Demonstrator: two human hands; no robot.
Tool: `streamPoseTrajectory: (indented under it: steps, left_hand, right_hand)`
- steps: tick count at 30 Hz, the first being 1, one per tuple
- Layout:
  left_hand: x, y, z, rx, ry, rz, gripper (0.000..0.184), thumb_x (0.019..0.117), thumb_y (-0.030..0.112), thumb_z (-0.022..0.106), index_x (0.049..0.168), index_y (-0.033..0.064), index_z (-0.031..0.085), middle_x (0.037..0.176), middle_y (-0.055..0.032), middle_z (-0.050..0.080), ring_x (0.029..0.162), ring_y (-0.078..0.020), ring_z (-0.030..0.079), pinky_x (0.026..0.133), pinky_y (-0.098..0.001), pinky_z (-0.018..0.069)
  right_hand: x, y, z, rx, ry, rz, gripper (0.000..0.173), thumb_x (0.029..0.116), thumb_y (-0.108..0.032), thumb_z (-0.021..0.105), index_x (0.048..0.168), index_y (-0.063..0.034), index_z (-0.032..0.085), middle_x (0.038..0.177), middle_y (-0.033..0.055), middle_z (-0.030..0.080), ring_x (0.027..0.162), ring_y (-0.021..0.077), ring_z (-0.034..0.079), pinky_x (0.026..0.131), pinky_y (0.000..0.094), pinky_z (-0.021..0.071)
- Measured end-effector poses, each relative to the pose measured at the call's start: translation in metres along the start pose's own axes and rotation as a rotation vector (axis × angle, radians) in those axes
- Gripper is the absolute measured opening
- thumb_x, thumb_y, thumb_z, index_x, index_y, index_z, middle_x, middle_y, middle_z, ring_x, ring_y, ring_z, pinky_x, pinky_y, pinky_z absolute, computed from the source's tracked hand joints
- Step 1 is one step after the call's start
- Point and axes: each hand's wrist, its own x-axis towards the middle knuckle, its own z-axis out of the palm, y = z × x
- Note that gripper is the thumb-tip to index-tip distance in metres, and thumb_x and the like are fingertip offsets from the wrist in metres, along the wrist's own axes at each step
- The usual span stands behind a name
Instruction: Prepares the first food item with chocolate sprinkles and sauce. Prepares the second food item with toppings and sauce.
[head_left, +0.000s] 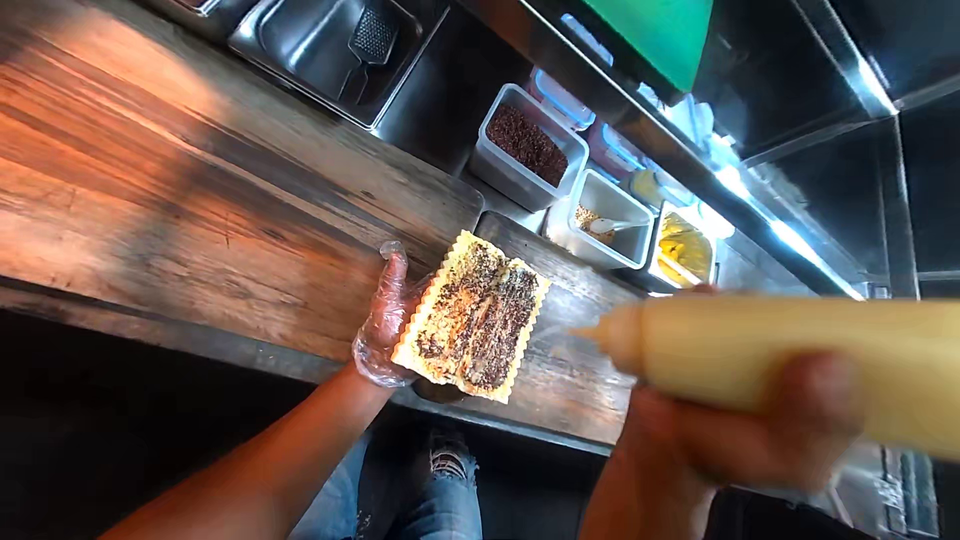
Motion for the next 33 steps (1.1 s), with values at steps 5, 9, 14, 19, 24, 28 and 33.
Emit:
streamPoseTrajectory:
  steps: [5,9,14,19,24,28,33]
  left_hand:
    - [-0.001,-0.001,0.000,0.024,0.019,0.018,0.081,0.0938,0.078,0.038,0.133,0.0120,0.066,0.118,-0.0122,0.072,0.105,-0.0212,0.072,0.085,-0.0426,0.0622]
    - [0.003,0.000,0.007,0.010,0.071,0.011,0.080,0.0935,0.077,0.040,0.127,0.0106,0.069,0.115,-0.0124,0.074,0.103,-0.0203,0.073,0.085,-0.0403,0.0630]
    - [0.000,-0.002,0.008,0.028,0.071,0.031,0.079,0.0949,0.077,0.037,0.127,0.0115,0.068,0.113,-0.0113,0.074,0.100,-0.0190,0.073,0.081,-0.0397,0.0633]
    - [0.003,-0.002,0.007,0.035,0.050,0.008,0.080,0.0939,0.077,0.040,0.132,0.0115,0.065,0.117,-0.0127,0.072,0.103,-0.0210,0.072,0.083,-0.0414,0.0627]
    - [0.002,-0.002,0.003,0.038,0.075,0.016,0.081,0.0924,0.078,0.042,0.131,0.0114,0.066,0.116,-0.0123,0.073,0.103,-0.0212,0.072,0.083,-0.0422,0.0628]
    - [0.001,0.000,0.003,0.022,0.047,-0.009,0.079,0.0942,0.076,0.042,0.131,0.0102,0.066,0.117,-0.0127,0.072,0.103,-0.0208,0.072,0.083,-0.0412,0.0627]
    - [0.001,-0.001,0.011,0.028,0.083,0.038,0.075,0.0960,0.073,0.041,0.129,0.0118,0.067,0.113,-0.0101,0.073,0.101,-0.0177,0.073,0.081,-0.0380,0.0634]
  right_hand:
    - [-0.021,-0.026,-0.012,0.032,-0.017,0.139,0.045,0.0894,-0.032,0.076,0.128,-0.0115,0.063,0.114,0.0139,0.073,0.107,0.0303,0.072,0.095,0.0524,0.0589]
    - [0.003,-0.013,-0.010,0.025,-0.041,0.050,0.039,0.0860,-0.027,0.077,0.118,-0.0100,0.062,0.102,0.0124,0.072,0.095,0.0281,0.073,0.087,0.0506,0.0610]
    - [-0.013,-0.032,-0.024,0.035,0.015,0.142,0.050,0.0882,-0.034,0.078,0.129,-0.0104,0.062,0.114,0.0145,0.073,0.107,0.0312,0.072,0.094,0.0524,0.0592]
    - [0.008,-0.017,-0.025,0.000,0.020,0.037,0.041,0.0865,-0.029,0.076,0.118,-0.0081,0.060,0.102,0.0144,0.071,0.095,0.0307,0.072,0.087,0.0536,0.0601]
    - [-0.016,-0.038,-0.037,0.003,0.079,0.125,0.049,0.0886,-0.035,0.077,0.128,-0.0101,0.062,0.111,0.0146,0.074,0.105,0.0311,0.073,0.092,0.0514,0.0604]
    - [0.011,-0.021,-0.035,0.010,0.018,0.075,0.039,0.0879,-0.030,0.075,0.117,-0.0069,0.060,0.102,0.0153,0.071,0.096,0.0305,0.072,0.087,0.0515,0.0600]
    - [-0.014,-0.043,-0.037,-0.041,0.103,0.143,0.052,0.0883,-0.038,0.076,0.125,-0.0074,0.058,0.109,0.0147,0.072,0.105,0.0303,0.072,0.093,0.0501,0.0594]
